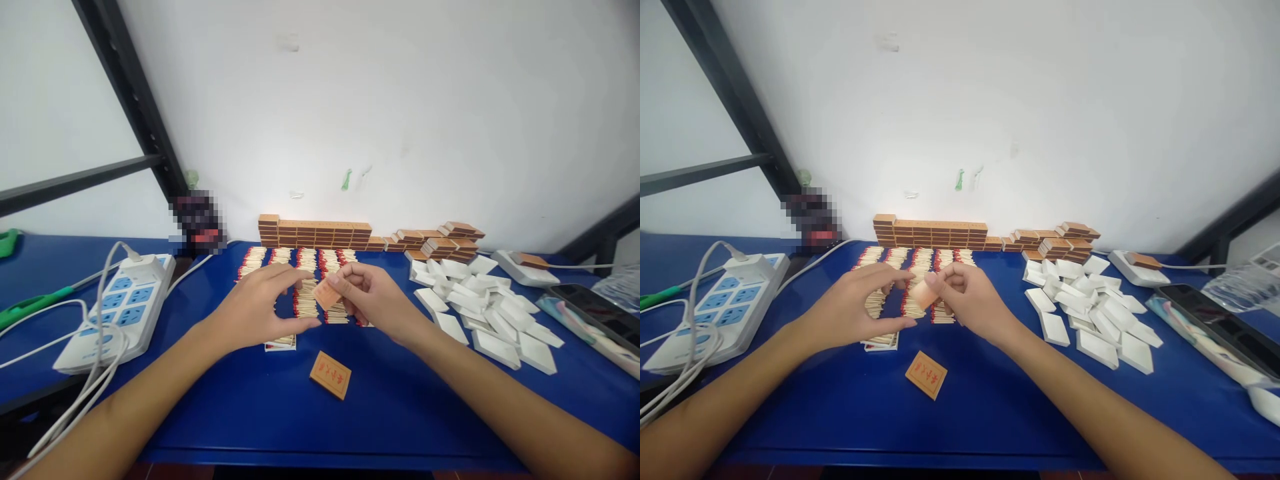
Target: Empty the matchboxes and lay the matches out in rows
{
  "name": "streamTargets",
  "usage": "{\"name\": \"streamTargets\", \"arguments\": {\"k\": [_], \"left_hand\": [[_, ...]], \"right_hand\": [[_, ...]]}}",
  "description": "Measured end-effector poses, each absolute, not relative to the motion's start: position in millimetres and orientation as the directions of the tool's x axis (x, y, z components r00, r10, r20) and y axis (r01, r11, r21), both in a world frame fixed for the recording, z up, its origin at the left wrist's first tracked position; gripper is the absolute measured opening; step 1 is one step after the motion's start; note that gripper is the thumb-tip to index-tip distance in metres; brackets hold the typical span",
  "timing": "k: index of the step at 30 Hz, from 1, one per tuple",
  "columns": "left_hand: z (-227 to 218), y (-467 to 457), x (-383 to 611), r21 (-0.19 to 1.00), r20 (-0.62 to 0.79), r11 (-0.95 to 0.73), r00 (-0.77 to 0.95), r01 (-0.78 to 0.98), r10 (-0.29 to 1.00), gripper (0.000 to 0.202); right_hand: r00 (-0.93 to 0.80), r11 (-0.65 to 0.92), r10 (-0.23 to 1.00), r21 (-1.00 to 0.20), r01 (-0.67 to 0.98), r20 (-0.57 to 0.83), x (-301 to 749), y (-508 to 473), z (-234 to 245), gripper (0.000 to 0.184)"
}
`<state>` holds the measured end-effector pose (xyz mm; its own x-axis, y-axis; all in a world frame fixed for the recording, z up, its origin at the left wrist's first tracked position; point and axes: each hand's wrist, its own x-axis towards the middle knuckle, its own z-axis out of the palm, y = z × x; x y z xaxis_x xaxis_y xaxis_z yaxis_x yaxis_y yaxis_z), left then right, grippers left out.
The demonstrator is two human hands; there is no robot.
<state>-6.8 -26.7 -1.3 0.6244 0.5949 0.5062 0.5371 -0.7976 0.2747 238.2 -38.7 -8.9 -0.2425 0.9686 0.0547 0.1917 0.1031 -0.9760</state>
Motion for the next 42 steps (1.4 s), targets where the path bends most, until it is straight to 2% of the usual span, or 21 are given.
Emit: {"name": "streamTargets", "arguments": {"k": [2, 4, 9, 12, 19, 26, 33, 38, 42], "left_hand": [[-5.9, -28.0, -1.2, 0.226, 0.633, -0.822, 0.563, 0.523, 0.531, 0.052], [-8.8, -28.9, 2.6, 0.179, 0.703, -0.837, 0.528, 0.517, 0.477, 0.047], [-10.2, -28.9, 6.0, 0.153, 0.774, -0.844, 0.468, 0.515, 0.426, 0.027], [-10.9, -27.9, 6.1, 0.165, 0.794, -0.840, 0.435, 0.518, 0.424, 0.025], [-11.2, -26.2, 5.2, 0.146, 0.815, -0.854, 0.428, 0.500, 0.391, 0.026], [-14.3, -24.6, 5.8, 0.176, 0.809, -0.845, 0.415, 0.504, 0.416, 0.028], [-16.9, -23.5, 5.2, 0.189, 0.787, -0.872, 0.462, 0.451, 0.409, 0.031], [-22.4, -18.4, 1.4, 0.156, 0.765, -0.845, 0.478, 0.512, 0.431, 0.044], [-22.8, -17.6, -0.8, 0.176, 0.740, -0.786, 0.447, 0.592, 0.502, 0.040]], "right_hand": [[-0.222, 0.065, 0.974, -0.990, 0.128, 0.035, 234.8, -40.2, -9.8, 0.052], [-0.214, 0.052, 0.976, -0.995, 0.089, 0.032, 231.4, -43.3, -10.5, 0.052], [-0.173, 0.087, 0.981, -0.996, 0.004, 0.085, 224.9, -49.9, -17.1, 0.050], [-0.165, 0.138, 0.976, -0.990, -0.022, 0.139, 223.9, -50.4, -21.3, 0.047], [-0.164, 0.205, 0.965, -0.978, -0.023, 0.206, 225.1, -48.5, -22.1, 0.045], [-0.096, 0.222, 0.970, -0.974, -0.035, 0.224, 222.4, -49.4, -25.3, 0.043], [-0.283, 0.178, 0.942, -0.984, -0.025, 0.178, 225.2, -47.3, -22.3, 0.039], [-0.169, 0.148, 0.975, -0.988, 0.033, 0.140, 229.1, -44.4, -23.2, 0.046], [-0.118, 0.172, 0.979, -0.983, 0.058, 0.164, 234.4, -37.5, -23.9, 0.048]]}}
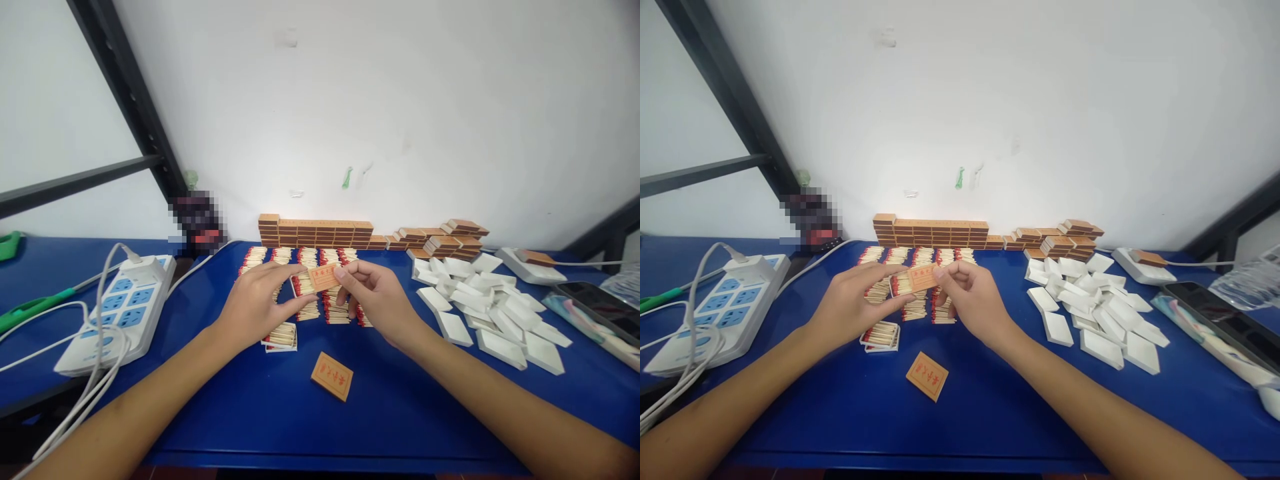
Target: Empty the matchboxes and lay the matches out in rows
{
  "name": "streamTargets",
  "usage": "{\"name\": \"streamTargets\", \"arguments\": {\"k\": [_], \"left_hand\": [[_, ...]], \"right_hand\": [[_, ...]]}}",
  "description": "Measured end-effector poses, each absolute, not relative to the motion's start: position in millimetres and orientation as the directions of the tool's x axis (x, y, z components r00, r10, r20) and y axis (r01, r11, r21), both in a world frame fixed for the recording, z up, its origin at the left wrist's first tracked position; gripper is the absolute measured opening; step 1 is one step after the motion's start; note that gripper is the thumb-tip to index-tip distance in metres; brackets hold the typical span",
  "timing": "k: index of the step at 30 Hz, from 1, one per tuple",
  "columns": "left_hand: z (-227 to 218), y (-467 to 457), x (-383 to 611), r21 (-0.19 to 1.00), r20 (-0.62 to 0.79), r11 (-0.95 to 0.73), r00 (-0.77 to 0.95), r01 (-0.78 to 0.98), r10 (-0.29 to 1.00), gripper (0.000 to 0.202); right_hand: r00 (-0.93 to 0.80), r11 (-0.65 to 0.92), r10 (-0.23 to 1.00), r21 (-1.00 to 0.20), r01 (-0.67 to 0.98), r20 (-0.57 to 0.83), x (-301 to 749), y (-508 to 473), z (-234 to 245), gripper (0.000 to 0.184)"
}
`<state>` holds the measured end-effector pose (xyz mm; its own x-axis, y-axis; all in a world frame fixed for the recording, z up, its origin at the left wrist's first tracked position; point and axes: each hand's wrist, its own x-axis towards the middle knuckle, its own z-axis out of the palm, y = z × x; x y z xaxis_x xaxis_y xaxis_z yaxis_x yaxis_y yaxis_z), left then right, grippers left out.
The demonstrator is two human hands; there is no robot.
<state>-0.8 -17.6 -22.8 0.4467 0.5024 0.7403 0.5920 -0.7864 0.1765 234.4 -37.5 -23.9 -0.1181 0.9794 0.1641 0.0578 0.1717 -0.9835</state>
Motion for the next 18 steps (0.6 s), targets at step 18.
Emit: {"name": "streamTargets", "arguments": {"k": [18], "left_hand": [[-23.2, -15.2, -2.0, 0.225, 0.732, -0.702, 0.358, 0.676, 0.580, 0.040]], "right_hand": [[0.409, 0.002, 0.897, -0.928, 0.372, 0.167, 370.7, 88.4, -34.0, 0.028]]}}
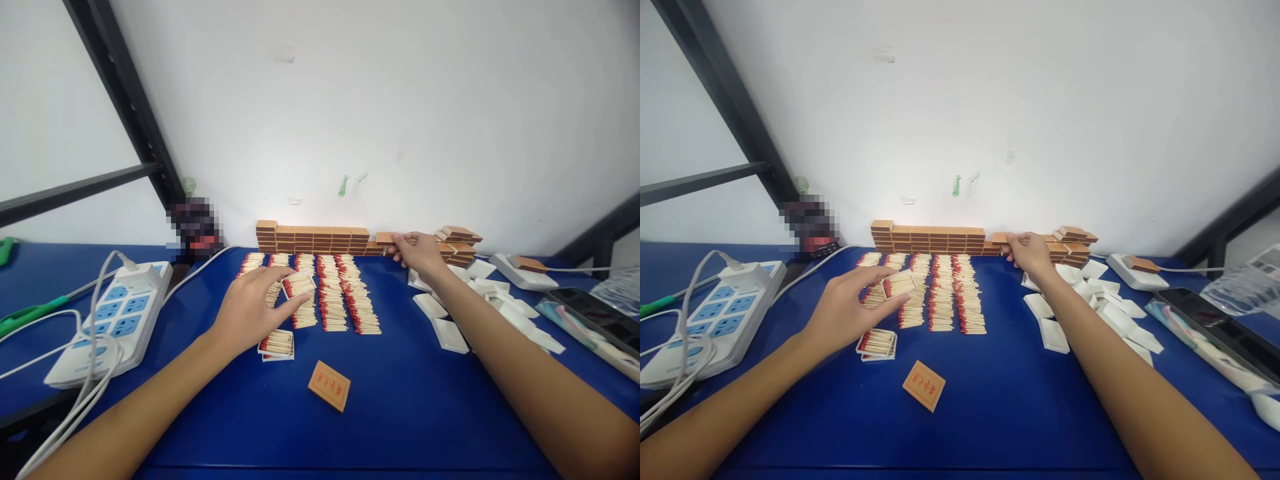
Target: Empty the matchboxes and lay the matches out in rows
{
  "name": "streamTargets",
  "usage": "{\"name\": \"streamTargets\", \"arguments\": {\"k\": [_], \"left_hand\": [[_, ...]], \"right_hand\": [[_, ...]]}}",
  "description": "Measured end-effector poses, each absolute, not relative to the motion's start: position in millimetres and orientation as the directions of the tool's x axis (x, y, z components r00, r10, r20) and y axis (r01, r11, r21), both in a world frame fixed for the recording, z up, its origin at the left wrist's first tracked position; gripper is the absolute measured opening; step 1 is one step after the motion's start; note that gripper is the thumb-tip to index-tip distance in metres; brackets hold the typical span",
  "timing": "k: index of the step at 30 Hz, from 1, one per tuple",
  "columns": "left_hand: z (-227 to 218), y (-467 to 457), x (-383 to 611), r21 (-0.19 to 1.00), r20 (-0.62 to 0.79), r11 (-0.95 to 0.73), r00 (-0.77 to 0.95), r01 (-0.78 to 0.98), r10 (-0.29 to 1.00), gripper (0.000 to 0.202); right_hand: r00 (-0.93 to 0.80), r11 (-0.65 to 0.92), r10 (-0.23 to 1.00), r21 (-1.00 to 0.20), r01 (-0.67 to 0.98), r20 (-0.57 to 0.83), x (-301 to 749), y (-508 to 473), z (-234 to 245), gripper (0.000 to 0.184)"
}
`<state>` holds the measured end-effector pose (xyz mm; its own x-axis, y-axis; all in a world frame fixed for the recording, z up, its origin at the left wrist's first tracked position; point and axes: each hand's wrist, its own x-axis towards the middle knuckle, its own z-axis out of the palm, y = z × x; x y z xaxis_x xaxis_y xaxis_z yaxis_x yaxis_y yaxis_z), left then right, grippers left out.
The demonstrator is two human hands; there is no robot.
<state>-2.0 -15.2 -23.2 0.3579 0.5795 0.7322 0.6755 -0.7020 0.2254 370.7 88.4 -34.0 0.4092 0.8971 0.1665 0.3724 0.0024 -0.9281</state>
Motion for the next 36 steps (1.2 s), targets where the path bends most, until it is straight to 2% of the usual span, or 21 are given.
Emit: {"name": "streamTargets", "arguments": {"k": [5, 10, 15, 21, 24, 27, 30, 32, 34, 36], "left_hand": [[-24.4, -14.3, -2.8, 0.229, 0.728, -0.698, 0.357, 0.678, 0.586, 0.040], [-24.9, -13.7, -4.3, 0.216, 0.722, -0.721, 0.390, 0.658, 0.572, 0.040], [-21.7, -15.4, -3.3, 0.252, 0.698, -0.792, 0.463, 0.556, 0.546, 0.035], [-12.9, -22.6, 2.1, 0.349, 0.629, -0.817, 0.532, 0.458, 0.567, 0.029], [-7.0, -24.9, 1.6, 0.378, 0.589, -0.803, 0.550, 0.460, 0.592, 0.027], [-3.8, -26.1, 0.6, 0.409, 0.567, -0.798, 0.563, 0.442, 0.602, 0.027], [-5.4, -27.1, 1.7, 0.438, 0.536, -0.790, 0.581, 0.429, 0.613, 0.028], [-8.3, -27.7, 3.4, 0.449, 0.520, -0.783, 0.586, 0.431, 0.621, 0.029], [-11.1, -28.2, 4.7, 0.454, 0.509, -0.775, 0.586, 0.440, 0.630, 0.032], [-12.8, -28.6, 5.1, 0.460, 0.496, -0.762, 0.580, 0.456, 0.646, 0.034]], "right_hand": [[0.345, -0.003, 0.918, -0.865, 0.502, 0.197, 369.7, 103.6, -45.0, 0.024], [0.351, -0.066, 0.895, -0.694, 0.717, 0.277, 376.8, 108.5, -52.9, 0.021], [0.266, -0.027, 0.887, -0.532, 0.846, 0.378, 376.8, 107.5, -54.4, 0.025], [0.221, -0.036, 0.883, -0.409, 0.912, 0.415, 373.0, 100.6, -50.0, 0.031], [0.199, -0.015, 0.874, -0.384, 0.923, 0.443, 370.8, 93.6, -43.8, 0.032], [0.174, 0.018, 0.874, -0.387, 0.922, 0.454, 366.7, 79.4, -29.4, 0.025], [0.016, 0.183, 0.917, -0.458, 0.870, 0.398, 353.1, 51.2, -6.2, 0.026], [-0.265, 0.349, 0.937, -0.556, 0.754, 0.229, 334.1, 22.9, 9.1, 0.034], [-0.519, 0.419, 0.854, -0.615, 0.669, 0.017, 307.0, -11.3, 18.3, 0.038], [-0.578, 0.440, 0.813, -0.573, 0.692, -0.074, 276.4, -46.6, 18.6, 0.046]]}}
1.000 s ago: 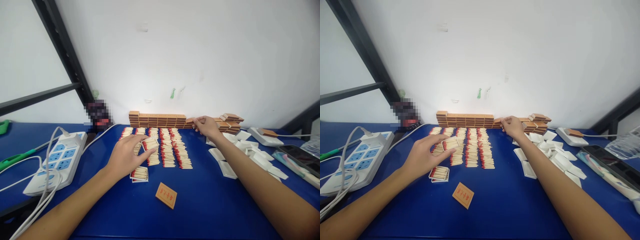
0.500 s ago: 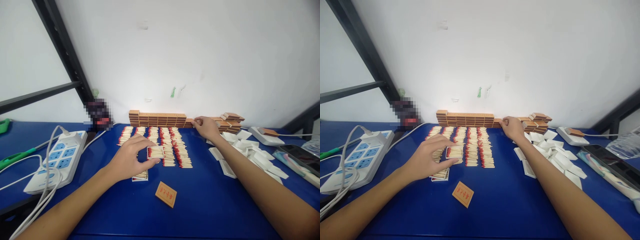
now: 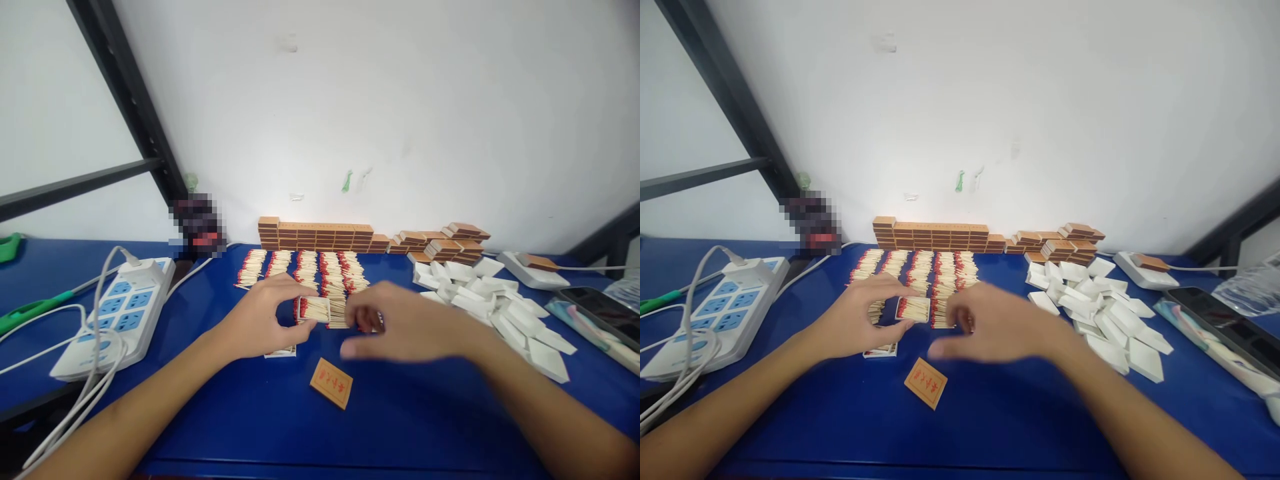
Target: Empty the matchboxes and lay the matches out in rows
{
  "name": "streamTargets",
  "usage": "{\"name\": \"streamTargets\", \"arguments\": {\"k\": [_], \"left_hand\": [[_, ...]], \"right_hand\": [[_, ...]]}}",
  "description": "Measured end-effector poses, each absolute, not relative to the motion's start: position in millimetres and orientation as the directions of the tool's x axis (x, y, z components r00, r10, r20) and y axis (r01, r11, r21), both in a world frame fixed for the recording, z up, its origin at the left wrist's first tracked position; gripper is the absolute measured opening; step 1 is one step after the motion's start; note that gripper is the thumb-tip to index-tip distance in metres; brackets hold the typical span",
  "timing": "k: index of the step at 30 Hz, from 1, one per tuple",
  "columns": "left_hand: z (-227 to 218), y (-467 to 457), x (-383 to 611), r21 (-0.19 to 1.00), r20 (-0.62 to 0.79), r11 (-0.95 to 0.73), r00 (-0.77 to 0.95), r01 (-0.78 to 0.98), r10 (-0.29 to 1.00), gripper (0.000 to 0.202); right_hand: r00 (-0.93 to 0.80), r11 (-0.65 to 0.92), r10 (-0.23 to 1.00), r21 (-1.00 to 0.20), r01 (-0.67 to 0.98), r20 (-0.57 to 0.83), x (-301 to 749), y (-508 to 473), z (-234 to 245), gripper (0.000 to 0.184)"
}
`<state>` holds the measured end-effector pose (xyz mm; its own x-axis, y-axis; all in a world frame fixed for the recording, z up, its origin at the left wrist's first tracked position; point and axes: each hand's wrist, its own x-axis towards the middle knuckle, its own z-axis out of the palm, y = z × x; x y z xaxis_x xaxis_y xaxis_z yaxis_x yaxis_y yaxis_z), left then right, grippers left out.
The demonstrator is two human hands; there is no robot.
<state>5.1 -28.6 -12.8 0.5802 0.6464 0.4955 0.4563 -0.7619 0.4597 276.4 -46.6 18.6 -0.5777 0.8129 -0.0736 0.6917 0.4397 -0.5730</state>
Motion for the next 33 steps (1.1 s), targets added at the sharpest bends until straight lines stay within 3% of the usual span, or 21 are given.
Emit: {"name": "streamTargets", "arguments": {"k": [3, 6, 8, 10, 12, 15, 18, 21, 27, 33], "left_hand": [[-13.1, -29.6, 4.0, 0.473, 0.479, -0.739, 0.563, 0.480, 0.673, 0.033], [-12.0, -31.4, 3.4, 0.476, 0.442, -0.733, 0.588, 0.486, 0.677, 0.031], [-11.6, -32.9, 4.1, 0.467, 0.402, -0.740, 0.629, 0.484, 0.665, 0.029], [-11.7, -34.7, 5.8, 0.452, 0.354, -0.758, 0.686, 0.469, 0.636, 0.028], [-12.1, -36.5, 8.2, 0.432, 0.316, -0.788, 0.744, 0.439, 0.588, 0.031], [-13.1, -38.5, 11.3, 0.395, 0.331, -0.819, 0.767, 0.417, 0.550, 0.040], [-13.7, -38.4, 12.5, 0.374, 0.460, -0.811, 0.669, 0.451, 0.584, 0.043], [-13.4, -36.6, 11.9, 0.348, 0.595, -0.807, 0.553, 0.477, 0.583, 0.037], [-13.8, -34.3, 11.8, 0.340, 0.645, -0.800, 0.497, 0.495, 0.581, 0.033], [-12.7, -32.0, 10.6, 0.344, 0.715, -0.786, 0.400, 0.513, 0.574, 0.025]], "right_hand": [[-0.602, 0.516, 0.791, -0.408, 0.753, -0.111, 239.9, -87.9, 8.6, 0.062], [-0.645, 0.574, 0.748, -0.333, 0.748, -0.159, 232.5, -102.1, 6.6, 0.033], [-0.677, 0.555, 0.706, -0.430, 0.712, -0.209, 244.2, -96.9, 16.2, 0.027], [-0.728, 0.481, 0.640, -0.610, 0.630, -0.246, 262.0, -84.5, 29.9, 0.031], [-0.737, 0.434, 0.656, -0.718, 0.544, -0.162, 277.6, -69.5, 40.1, 0.031], [-0.636, 0.479, 0.767, -0.728, 0.490, 0.077, 286.4, -50.5, 39.0, 0.028], [-0.558, 0.516, 0.806, -0.698, 0.496, 0.199, 280.4, -40.9, 24.2, 0.029], [-0.537, 0.522, 0.809, -0.715, 0.465, 0.241, 272.3, -39.8, 11.4, 0.032], [-0.532, 0.586, 0.784, -0.664, 0.464, 0.320, 266.8, -43.0, 5.7, 0.029], [-0.353, 0.391, 0.891, -0.878, 0.277, 0.285, 260.4, -37.5, -3.8, 0.043]]}}
